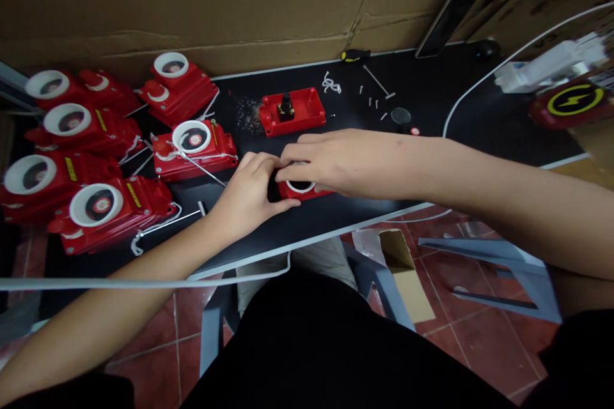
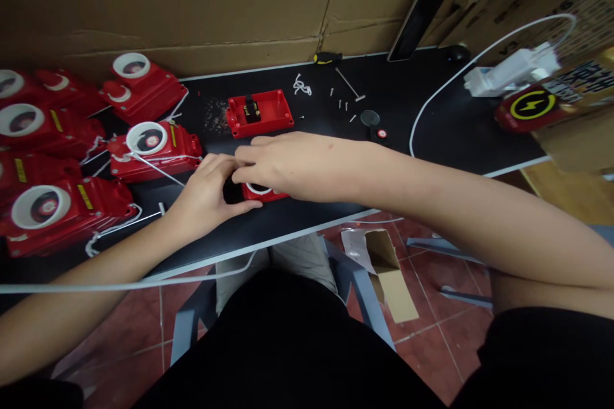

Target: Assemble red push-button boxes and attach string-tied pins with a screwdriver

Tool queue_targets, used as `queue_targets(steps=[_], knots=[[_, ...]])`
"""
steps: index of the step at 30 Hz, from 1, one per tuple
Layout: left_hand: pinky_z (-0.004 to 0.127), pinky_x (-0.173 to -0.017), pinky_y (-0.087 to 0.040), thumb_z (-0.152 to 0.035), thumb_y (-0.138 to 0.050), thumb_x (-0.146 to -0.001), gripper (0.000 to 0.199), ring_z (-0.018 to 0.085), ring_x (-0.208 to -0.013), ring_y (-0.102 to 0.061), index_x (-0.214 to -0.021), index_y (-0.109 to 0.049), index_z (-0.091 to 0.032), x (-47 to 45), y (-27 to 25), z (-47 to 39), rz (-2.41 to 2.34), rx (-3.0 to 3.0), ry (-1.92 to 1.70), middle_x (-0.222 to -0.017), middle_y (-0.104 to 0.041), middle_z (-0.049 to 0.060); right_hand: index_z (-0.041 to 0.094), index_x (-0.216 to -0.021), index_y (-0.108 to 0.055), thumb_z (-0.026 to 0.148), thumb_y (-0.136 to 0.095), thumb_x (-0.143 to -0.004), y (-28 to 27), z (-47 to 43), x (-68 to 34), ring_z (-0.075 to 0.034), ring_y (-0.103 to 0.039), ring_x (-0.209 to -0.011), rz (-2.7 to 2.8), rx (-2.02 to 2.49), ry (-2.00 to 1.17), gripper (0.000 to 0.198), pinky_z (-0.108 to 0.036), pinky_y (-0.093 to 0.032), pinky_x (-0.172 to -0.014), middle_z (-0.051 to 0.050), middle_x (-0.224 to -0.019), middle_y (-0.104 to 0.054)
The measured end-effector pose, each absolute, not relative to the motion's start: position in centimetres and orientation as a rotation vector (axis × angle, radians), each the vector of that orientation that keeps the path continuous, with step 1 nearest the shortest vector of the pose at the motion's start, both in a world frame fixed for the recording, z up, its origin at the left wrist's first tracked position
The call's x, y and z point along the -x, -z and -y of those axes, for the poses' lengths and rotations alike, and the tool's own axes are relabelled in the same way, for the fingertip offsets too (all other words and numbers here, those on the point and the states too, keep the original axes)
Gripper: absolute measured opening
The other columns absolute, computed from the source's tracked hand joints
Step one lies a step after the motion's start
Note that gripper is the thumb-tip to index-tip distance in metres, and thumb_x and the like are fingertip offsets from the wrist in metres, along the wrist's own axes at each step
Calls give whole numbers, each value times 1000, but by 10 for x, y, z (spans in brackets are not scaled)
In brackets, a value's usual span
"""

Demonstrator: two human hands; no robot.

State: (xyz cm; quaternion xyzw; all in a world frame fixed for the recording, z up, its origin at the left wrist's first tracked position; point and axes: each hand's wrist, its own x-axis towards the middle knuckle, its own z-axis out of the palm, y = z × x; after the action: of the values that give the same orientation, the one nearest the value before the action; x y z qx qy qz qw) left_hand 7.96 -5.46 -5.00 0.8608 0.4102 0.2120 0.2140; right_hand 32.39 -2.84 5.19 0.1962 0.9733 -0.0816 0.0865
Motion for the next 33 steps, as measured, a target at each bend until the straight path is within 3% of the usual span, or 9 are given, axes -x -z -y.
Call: queue_targets(steps=[5, 9, 11, 13, 18, 22, 26, 29, 33], knots=[[51, -108, -58, -44, -106, -84, 60, 35, -121, -68, -123, -68, -18, -81, 49, 57, -1103, -2394, -585, -127, -76, 11, 11, -116, -78, 17, -54, -117, -43, 35, -296, -29, -74, -109, -2618, -874, 83, 25, -39, -54, -87, -17, -119, -77], [51, -109, -56, -46, -105, -84, 63, 34, -121, -67, -125, -68, -16, -82, 49, 60, -1096, -2408, -582, -127, -75, 11, 5, -129, -75, 28, -42, -122, -44, 41, -299, -31, -75, -104, -2556, -978, -9, 40, -39, -51, -79, -21, -119, -76], [51, -110, -55, -46, -104, -86, 64, 34, -121, -66, -128, -67, -14, -81, 49, 60, -1120, -2419, -588, -129, -74, 13, 6, -143, -69, 31, -46, -122, -51, 41, -312, -31, -73, -111, -2712, -885, 0, 40, -41, -55, -84, -20, -131, -73], [52, -110, -55, -47, -102, -89, 62, 35, -121, -65, -129, -68, -14, -80, 49, 59, -1136, -2432, -569, -130, -73, 13, 11, -152, -65, 23, -49, -119, -56, 39, -325, -29, -70, -119, -2840, -710, 64, 38, -41, -57, -93, -17, -142, -70], [52, -109, -55, -46, -99, -92, 56, 35, -120, -64, -129, -71, -15, -80, 46, 58, -1134, -2448, -535, -129, -71, 12, 15, -126, -77, 10, -49, -114, -51, 43, -317, -27, -68, -116, -2819, -550, 19, 30, -40, -57, -100, -12, -131, -73], [50, -107, -56, -42, -99, -91, 50, 34, -118, -64, -121, -70, -15, -84, 45, 63, -1145, -2460, -557, -124, -71, 11, 3, -132, -72, 26, -45, -121, -38, 53, -293, -32, -74, -107, -2573, -964, -88, 38, -40, -56, -80, -23, -122, -73], [51, -105, -57, -43, -99, -91, 50, 35, -117, -63, -117, -68, -14, -86, 45, 67, -1144, -2490, -549, -120, -70, 12, 5, -139, -69, 41, -49, -122, -42, 52, -299, -31, -74, -105, -2670, -915, -6, 44, -41, -57, -81, -19, -121, -73], [53, -106, -56, -43, -99, -91, 52, 36, -117, -63, -120, -67, -14, -83, 46, 66, -1161, -2486, -552, -123, -70, 13, 13, -138, -71, 29, -67, -114, -52, 45, -316, -29, -69, -115, -2858, -678, 130, 29, -42, -58, -92, -14, -135, -71], [52, -106, -57, -44, -101, -89, 54, 35, -116, -64, -118, -67, -14, -81, 45, 65, -1156, -2481, -537, -122, -71, 13, 16, -119, -76, 7, -56, -110, -54, 39, -322, -26, -67, -113, -2891, -545, 175, 24, -42, -57, -99, -11, -127, -72]])
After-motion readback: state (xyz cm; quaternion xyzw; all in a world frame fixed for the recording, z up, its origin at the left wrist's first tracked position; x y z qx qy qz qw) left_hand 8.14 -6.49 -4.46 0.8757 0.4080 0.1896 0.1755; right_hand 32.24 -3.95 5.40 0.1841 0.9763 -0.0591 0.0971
